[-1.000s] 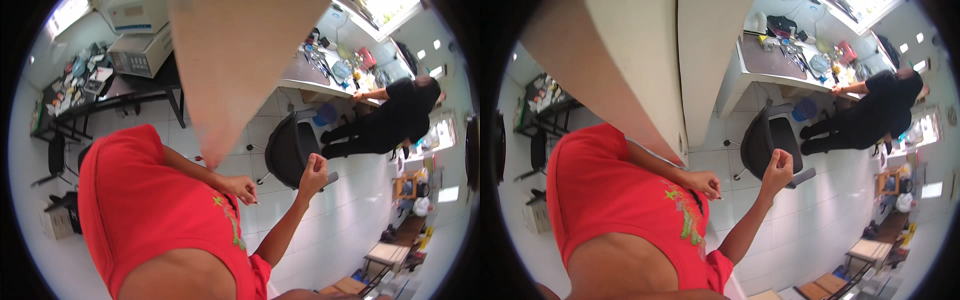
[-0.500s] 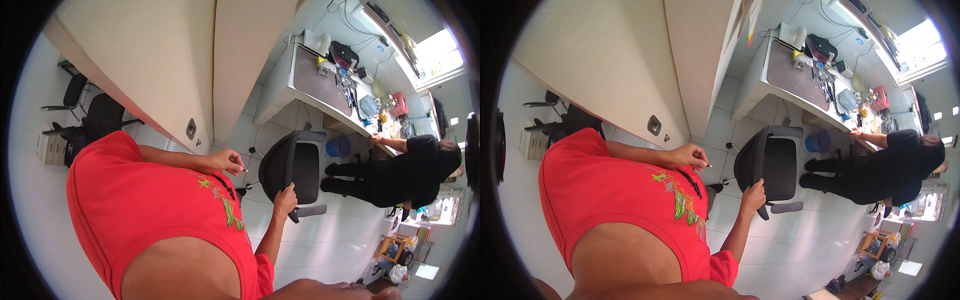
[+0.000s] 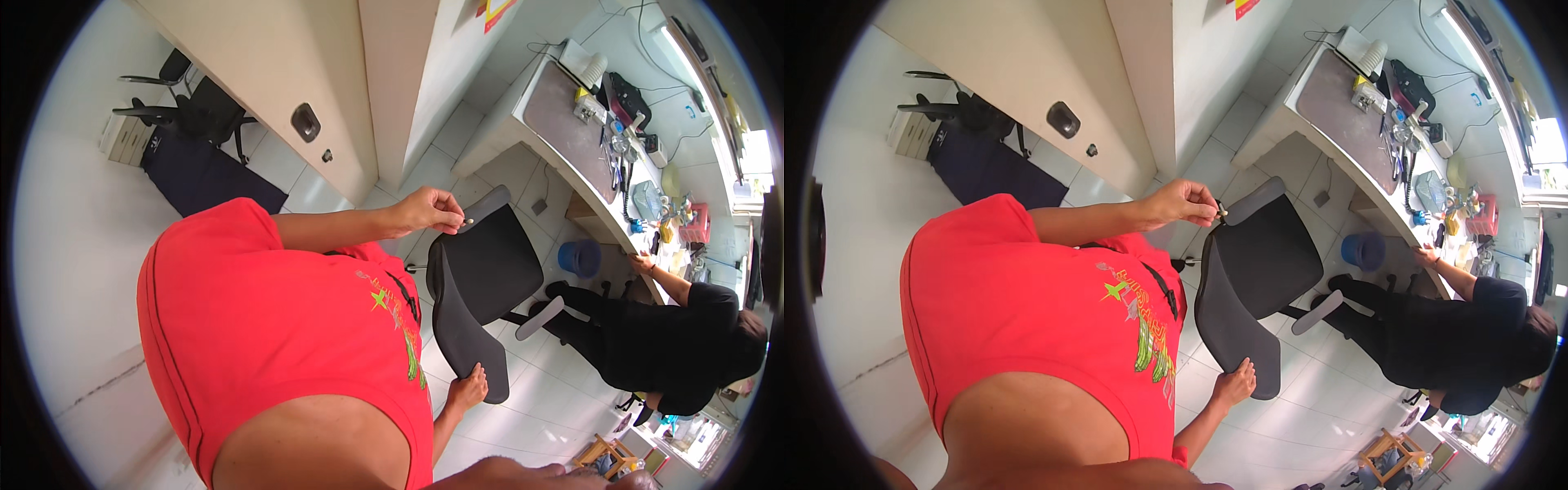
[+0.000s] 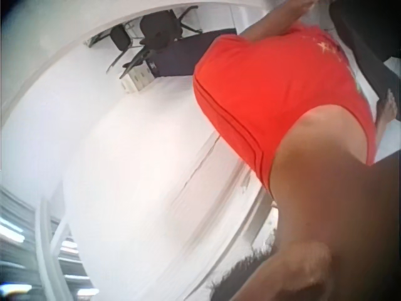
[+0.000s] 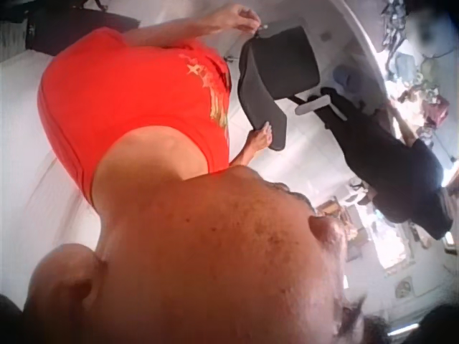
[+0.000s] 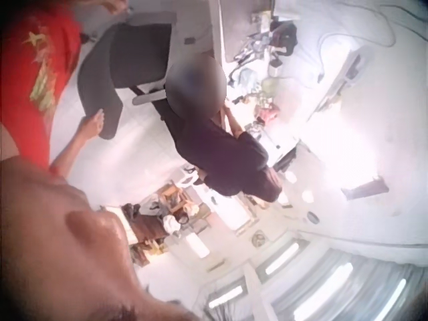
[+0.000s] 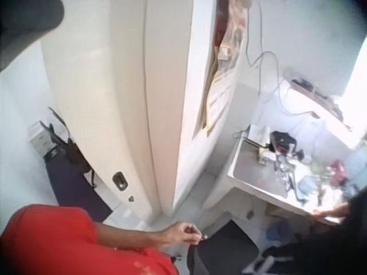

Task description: The person applies paste from a tube to a dental crown using a brush, dips the brush into various pigments on a palette, and paints the crown before carrying it to a separate workstation.

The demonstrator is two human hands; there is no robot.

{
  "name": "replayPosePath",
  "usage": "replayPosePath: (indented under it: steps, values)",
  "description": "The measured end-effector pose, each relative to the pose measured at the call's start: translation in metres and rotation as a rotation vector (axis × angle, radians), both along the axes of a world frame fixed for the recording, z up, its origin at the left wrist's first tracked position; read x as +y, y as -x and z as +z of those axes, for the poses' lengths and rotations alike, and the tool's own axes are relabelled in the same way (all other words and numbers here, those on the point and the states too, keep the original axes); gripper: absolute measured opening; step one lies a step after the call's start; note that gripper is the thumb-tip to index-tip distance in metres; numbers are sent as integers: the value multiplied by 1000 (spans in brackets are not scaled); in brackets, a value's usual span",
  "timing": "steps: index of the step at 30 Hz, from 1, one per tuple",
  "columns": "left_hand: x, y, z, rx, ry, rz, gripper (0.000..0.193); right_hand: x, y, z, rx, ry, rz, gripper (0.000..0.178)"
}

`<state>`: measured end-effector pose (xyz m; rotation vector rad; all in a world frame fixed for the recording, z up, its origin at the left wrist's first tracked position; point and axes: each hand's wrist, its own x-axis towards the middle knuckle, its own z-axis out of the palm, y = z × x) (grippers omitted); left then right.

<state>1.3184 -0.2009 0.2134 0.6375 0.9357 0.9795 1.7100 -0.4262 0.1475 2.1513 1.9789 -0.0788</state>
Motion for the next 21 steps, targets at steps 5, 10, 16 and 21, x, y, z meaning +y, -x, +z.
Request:
replayPosePath:
  steps: [5, 10, 16, 21]
  values:
    - [5, -36, -8, -59, 45, -19, 16, -7, -51, 3, 17, 0, 80, 53]
    - [47, -75, -27, -84, 97, -64, 17, -26, -92, 12, 1, -63, 128, 60]
    - [150, -127, -30, -135, 30, -239, 18, -41, -113, 33, -153, 49, -60, 60]
    - [242, -149, -23, -112, 17, -302, 18, -30, -100, 44, -258, 153, -712, 59]
